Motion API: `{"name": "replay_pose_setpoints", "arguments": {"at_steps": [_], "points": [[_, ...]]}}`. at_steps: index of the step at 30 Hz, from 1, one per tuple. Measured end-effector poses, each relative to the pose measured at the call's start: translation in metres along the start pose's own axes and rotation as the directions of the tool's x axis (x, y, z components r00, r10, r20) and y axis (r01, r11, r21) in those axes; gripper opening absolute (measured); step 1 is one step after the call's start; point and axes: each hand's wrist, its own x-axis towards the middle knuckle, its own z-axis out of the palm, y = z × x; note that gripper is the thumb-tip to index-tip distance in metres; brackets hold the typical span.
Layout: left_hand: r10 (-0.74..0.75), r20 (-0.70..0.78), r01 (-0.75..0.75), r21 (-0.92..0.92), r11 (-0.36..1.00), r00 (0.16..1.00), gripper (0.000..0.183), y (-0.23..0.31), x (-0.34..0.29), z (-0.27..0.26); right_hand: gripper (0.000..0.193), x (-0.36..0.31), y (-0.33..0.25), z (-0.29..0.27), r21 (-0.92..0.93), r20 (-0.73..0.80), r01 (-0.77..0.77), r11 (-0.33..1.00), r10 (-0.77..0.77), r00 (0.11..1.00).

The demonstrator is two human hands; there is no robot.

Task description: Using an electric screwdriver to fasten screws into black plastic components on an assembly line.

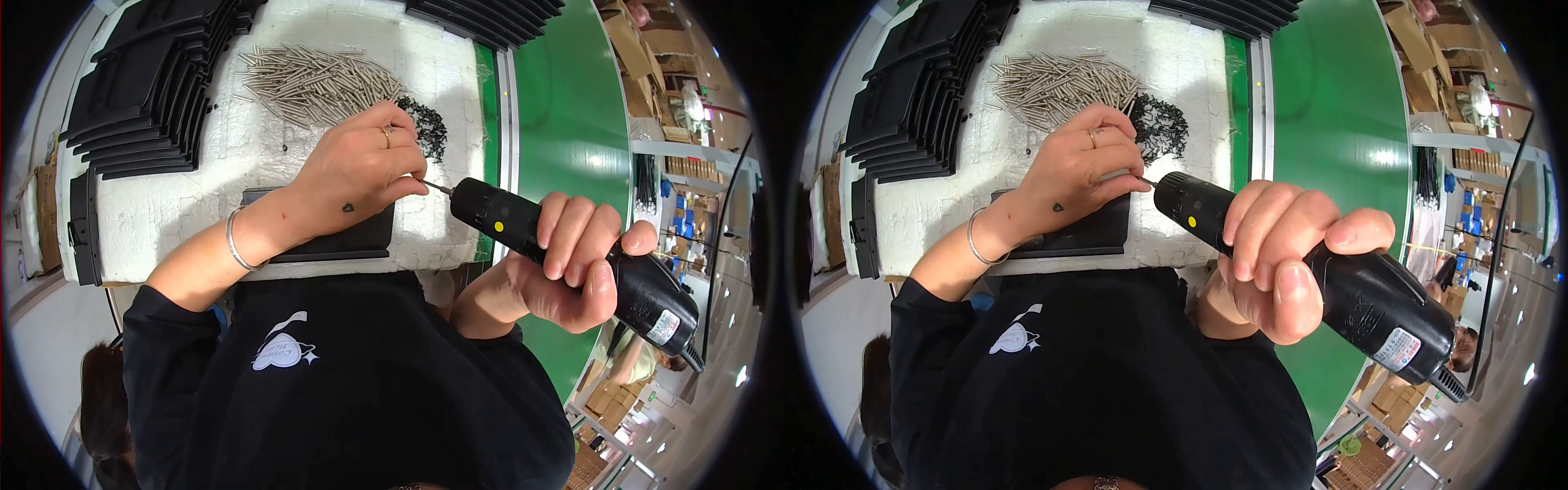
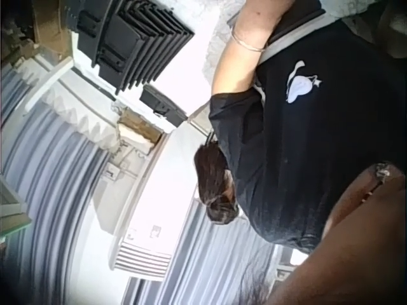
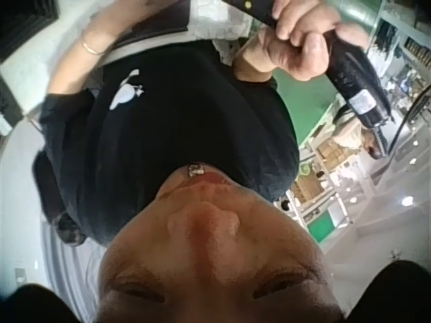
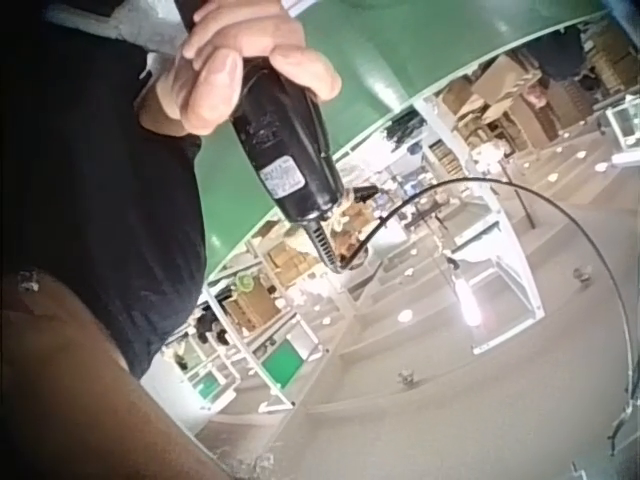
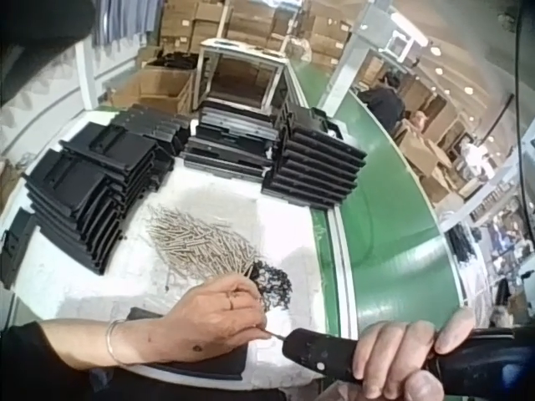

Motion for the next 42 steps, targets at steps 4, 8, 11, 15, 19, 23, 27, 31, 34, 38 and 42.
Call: {"name": "replay_pose_setpoints", "arguments": {"at_steps": [4,8,11,15,19,23,27,31,34,38,42], "points": [[0.005,-0.009,-0.005,0.012,1.0,1.0,0.018,0.003,-0.005,-0.005,0.028,0.0,0.003,0.006,-0.003,0.035,-0.006,1.0,0.006,0.999],[0.003,0.006,-0.003,0.012,1.0,1.0,0.017,0.002,-0.013,-0.01,0.026,-0.002,0.005,0.01,0.002,0.078,-0.026,1.0,0.026,0.997],[0.048,0.043,-0.047,-0.007,0.999,0.998,0.017,0.006,-0.013,-0.014,0.027,0.0,0.006,0.016,0.014,0.097,-0.025,1.0,0.024,0.995],[0.005,0.098,-0.002,-0.028,1.0,0.995,0.018,0.008,-0.023,-0.019,0.037,-0.001,0.011,0.02,0.046,0.184,-0.046,0.998,0.037,0.982],[-0.062,-0.017,0.06,-0.085,0.995,0.998,0.016,-0.001,-0.024,-0.027,0.038,-0.01,0.025,0.027,0.039,0.083,-0.04,0.998,0.036,0.996],[-0.117,0.079,0.077,0.395,0.915,0.99,0.009,-0.045,-0.031,-0.063,0.03,-0.005,0.021,0.02,-0.004,0.129,-0.081,0.997,0.08,0.988],[-0.189,0.263,0.014,0.55,0.835,0.946,0.003,-0.061,-0.038,-0.074,0.03,-0.003,0.02,0.022,-0.002,0.107,-0.07,0.998,0.069,0.992],[-0.215,0.37,-0.038,0.57,0.821,0.904,0.002,-0.058,-0.033,-0.081,0.03,-0.004,0.02,0.023,0.003,0.138,-0.082,0.997,0.08,0.987],[-0.046,0.365,-0.172,0.542,0.822,0.93,0.004,-0.065,-0.039,-0.082,0.03,-0.005,0.02,0.025,-0.005,0.132,-0.084,0.996,0.084,0.988],[0.039,0.189,-0.139,0.548,0.825,0.981,0.009,-0.057,-0.046,-0.079,0.035,-0.008,0.025,0.027,0.056,0.065,-0.066,0.996,0.062,0.996],[-0.099,-0.001,0.091,0.401,0.912,0.995,0.011,-0.024,-0.058,-0.076,0.031,-0.005,0.026,0.03,0.026,0.15,-0.091,0.995,0.087,0.985]]}}
